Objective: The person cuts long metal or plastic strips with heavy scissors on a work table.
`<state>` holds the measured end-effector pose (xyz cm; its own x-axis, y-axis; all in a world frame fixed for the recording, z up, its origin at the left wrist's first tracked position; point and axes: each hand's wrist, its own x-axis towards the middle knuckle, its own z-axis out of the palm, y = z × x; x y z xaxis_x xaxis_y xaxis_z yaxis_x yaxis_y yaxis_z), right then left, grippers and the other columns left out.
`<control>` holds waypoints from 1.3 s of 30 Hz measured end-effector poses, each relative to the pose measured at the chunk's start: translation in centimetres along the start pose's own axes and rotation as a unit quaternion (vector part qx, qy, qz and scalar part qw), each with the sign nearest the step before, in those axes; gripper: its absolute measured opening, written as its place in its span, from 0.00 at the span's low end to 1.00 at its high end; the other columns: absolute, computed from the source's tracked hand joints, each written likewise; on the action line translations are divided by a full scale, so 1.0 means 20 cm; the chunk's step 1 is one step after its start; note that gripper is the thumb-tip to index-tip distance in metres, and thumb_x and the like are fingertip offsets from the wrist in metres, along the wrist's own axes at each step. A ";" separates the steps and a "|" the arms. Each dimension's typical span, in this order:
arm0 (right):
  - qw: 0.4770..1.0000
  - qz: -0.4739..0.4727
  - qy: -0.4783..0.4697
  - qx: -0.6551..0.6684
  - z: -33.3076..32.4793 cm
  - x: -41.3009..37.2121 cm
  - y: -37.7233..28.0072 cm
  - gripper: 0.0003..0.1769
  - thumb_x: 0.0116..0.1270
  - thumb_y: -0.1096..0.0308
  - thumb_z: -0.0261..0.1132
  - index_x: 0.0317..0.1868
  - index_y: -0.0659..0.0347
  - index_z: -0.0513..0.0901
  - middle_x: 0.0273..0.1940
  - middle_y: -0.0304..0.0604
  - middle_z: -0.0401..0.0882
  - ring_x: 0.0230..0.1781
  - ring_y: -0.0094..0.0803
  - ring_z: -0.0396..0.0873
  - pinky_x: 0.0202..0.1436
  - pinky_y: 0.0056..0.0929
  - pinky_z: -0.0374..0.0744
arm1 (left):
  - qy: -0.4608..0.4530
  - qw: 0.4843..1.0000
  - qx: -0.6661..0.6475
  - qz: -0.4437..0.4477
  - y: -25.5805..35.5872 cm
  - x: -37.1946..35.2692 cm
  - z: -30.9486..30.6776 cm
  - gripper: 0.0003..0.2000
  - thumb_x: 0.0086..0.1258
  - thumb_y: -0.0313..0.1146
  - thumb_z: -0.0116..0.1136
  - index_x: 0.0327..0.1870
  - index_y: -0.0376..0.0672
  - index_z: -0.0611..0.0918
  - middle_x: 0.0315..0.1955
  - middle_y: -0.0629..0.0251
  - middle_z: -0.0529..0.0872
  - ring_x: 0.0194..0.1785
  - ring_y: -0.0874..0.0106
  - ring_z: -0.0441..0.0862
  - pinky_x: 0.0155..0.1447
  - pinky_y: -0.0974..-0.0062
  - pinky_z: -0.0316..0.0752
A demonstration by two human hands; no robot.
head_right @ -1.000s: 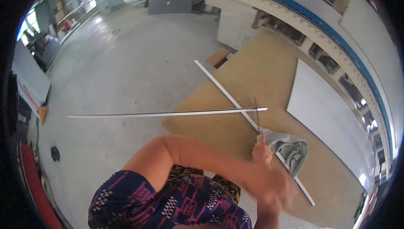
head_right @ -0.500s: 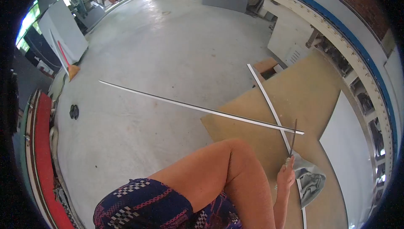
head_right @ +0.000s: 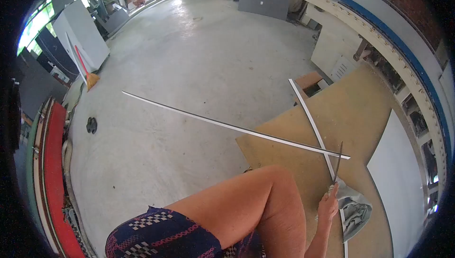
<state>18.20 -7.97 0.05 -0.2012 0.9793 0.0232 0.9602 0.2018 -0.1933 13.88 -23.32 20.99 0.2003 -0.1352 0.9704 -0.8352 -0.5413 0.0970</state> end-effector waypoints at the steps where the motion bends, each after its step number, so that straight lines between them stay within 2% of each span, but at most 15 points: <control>1: 1.000 0.000 0.004 0.002 0.00 0.00 0.00 0.35 0.63 0.68 0.57 0.71 0.53 0.55 0.27 0.61 0.79 0.29 0.55 0.78 0.34 0.48 0.73 | -0.001 1.000 0.001 -0.002 0.00 0.00 0.00 0.14 0.56 0.41 0.58 0.27 0.37 0.78 0.24 0.52 0.76 0.34 0.59 0.74 0.40 0.63 0.69; 9: 1.000 0.013 -0.011 -0.002 -0.01 0.00 -0.01 0.34 0.64 0.68 0.57 0.70 0.55 0.56 0.30 0.62 0.79 0.32 0.56 0.79 0.37 0.48 0.74 | -0.002 1.000 0.008 -0.018 -0.05 0.00 0.01 0.13 0.56 0.40 0.58 0.27 0.37 0.78 0.24 0.52 0.76 0.34 0.59 0.74 0.40 0.63 0.69; 23: 0.999 -0.026 0.020 0.019 0.07 0.01 0.07 0.36 0.62 0.69 0.58 0.70 0.53 0.56 0.27 0.61 0.79 0.29 0.55 0.79 0.35 0.49 0.74 | 0.004 0.999 0.025 -0.024 -0.03 -0.02 -0.03 0.13 0.56 0.40 0.58 0.26 0.37 0.78 0.23 0.52 0.76 0.33 0.59 0.75 0.39 0.63 0.69; 27: 1.000 0.011 0.000 -0.011 0.03 0.01 0.03 0.36 0.62 0.69 0.59 0.70 0.53 0.56 0.27 0.61 0.79 0.29 0.55 0.79 0.34 0.48 0.74 | 0.004 0.999 0.021 -0.024 -0.03 -0.01 -0.01 0.12 0.56 0.40 0.58 0.26 0.37 0.78 0.23 0.53 0.76 0.33 0.59 0.75 0.39 0.63 0.69; 39: 1.000 0.006 0.009 0.005 0.01 0.00 0.01 0.37 0.62 0.70 0.59 0.71 0.53 0.55 0.29 0.61 0.79 0.30 0.56 0.79 0.35 0.49 0.73 | 0.008 0.999 0.025 -0.031 -0.07 0.01 -0.01 0.12 0.55 0.39 0.58 0.26 0.37 0.78 0.23 0.53 0.76 0.32 0.59 0.75 0.38 0.63 0.69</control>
<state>18.31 -8.00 -0.13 -0.1855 0.9819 0.0380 0.9606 0.1894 -0.2036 14.95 -22.50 21.04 0.2431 -0.0873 0.9661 -0.7944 -0.5894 0.1467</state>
